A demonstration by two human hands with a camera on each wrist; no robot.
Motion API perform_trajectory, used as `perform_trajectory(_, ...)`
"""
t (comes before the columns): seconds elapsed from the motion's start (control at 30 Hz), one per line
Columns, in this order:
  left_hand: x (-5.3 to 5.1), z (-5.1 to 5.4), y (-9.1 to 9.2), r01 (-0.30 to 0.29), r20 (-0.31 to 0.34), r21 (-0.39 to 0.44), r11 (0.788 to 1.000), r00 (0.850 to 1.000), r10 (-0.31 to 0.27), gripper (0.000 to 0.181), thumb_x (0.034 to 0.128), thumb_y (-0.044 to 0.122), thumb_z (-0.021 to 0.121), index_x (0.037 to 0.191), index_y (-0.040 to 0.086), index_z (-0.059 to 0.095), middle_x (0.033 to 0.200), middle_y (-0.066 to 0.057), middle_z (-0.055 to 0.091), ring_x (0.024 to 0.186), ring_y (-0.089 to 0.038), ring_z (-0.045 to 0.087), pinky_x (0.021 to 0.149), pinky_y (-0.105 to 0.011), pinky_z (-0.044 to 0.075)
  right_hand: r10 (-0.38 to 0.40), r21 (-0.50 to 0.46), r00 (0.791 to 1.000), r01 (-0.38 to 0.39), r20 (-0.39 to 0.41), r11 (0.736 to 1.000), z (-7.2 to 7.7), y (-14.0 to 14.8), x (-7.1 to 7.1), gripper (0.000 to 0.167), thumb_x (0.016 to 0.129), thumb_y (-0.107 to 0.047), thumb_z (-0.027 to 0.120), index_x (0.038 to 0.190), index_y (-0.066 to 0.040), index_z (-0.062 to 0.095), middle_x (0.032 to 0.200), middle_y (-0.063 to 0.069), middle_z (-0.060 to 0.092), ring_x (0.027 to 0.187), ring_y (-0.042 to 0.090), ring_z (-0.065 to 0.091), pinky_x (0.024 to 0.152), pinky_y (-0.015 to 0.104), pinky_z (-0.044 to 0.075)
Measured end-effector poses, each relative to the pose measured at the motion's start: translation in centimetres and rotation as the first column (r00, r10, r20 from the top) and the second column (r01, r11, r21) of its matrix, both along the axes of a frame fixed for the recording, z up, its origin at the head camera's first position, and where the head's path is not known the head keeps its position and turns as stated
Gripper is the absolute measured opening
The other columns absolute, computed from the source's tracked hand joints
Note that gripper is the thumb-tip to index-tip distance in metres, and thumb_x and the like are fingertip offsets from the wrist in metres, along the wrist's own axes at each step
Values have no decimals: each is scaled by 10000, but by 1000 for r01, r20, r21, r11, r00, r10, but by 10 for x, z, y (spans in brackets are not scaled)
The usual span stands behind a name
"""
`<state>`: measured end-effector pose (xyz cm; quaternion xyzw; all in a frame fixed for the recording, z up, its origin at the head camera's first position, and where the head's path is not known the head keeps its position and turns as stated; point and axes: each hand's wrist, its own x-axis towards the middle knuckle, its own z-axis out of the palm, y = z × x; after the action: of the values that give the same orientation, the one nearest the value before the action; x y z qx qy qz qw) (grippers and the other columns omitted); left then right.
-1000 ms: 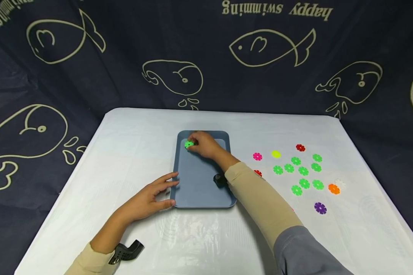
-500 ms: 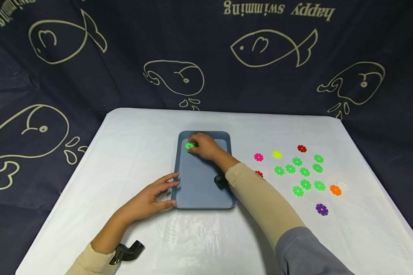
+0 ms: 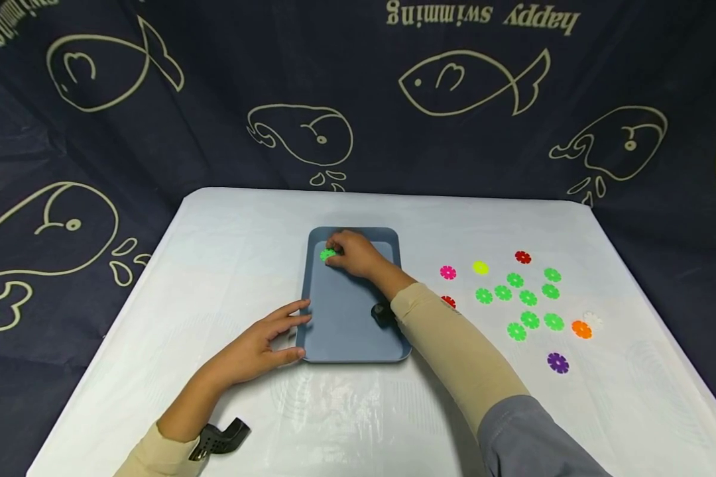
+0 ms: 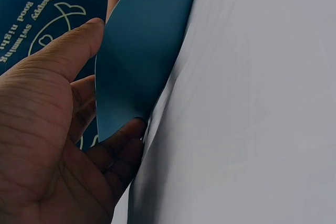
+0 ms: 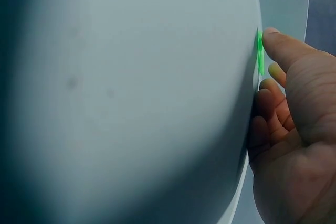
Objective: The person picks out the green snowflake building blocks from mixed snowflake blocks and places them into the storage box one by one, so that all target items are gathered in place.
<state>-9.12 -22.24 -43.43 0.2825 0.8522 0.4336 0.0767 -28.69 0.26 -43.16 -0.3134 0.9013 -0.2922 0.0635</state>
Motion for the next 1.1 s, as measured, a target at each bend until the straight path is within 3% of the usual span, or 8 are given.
perform_trajectory(0.47,-1,-1,1,7,-9,-5,1000,1000,-7,617,922,352,724,1441,84,526,1604,-21,305,1443,-233,305,1052,-340,424,-10,-55,1000,10,8,998,1,7,1,259,907,-218,757,1117,-84,686,1032,57,614,958,186,560,877,328,463)
perform_trajectory(0.7,-1,0,0,-10,-14,-18,1000,1000,10,622,919,370,723,1441,93,531,1604,13,308,1448,-220,297,1067,-276,393,-13,-131,1000,17,27,991,6,10,0,296,938,-225,723,1179,-59,681,1075,60,629,955,185,575,851,324,478)
perform_trajectory(0.93,-2,-1,-1,-22,-3,-13,1000,1000,22,619,915,361,730,1443,107,534,1605,41,301,1456,-214,279,1081,-229,352,-59,-301,993,88,103,950,25,20,7,358,947,-268,708,1236,-61,663,1134,69,641,979,194,586,805,346,498)
perform_trajectory(1.1,-1,-2,0,-15,13,10,1000,1000,15,622,915,343,733,1446,94,527,1611,24,289,1460,-233,268,1080,-221,348,-56,-368,987,108,148,924,39,31,15,373,949,-306,704,1250,-91,652,1182,98,653,1025,180,580,806,365,498)
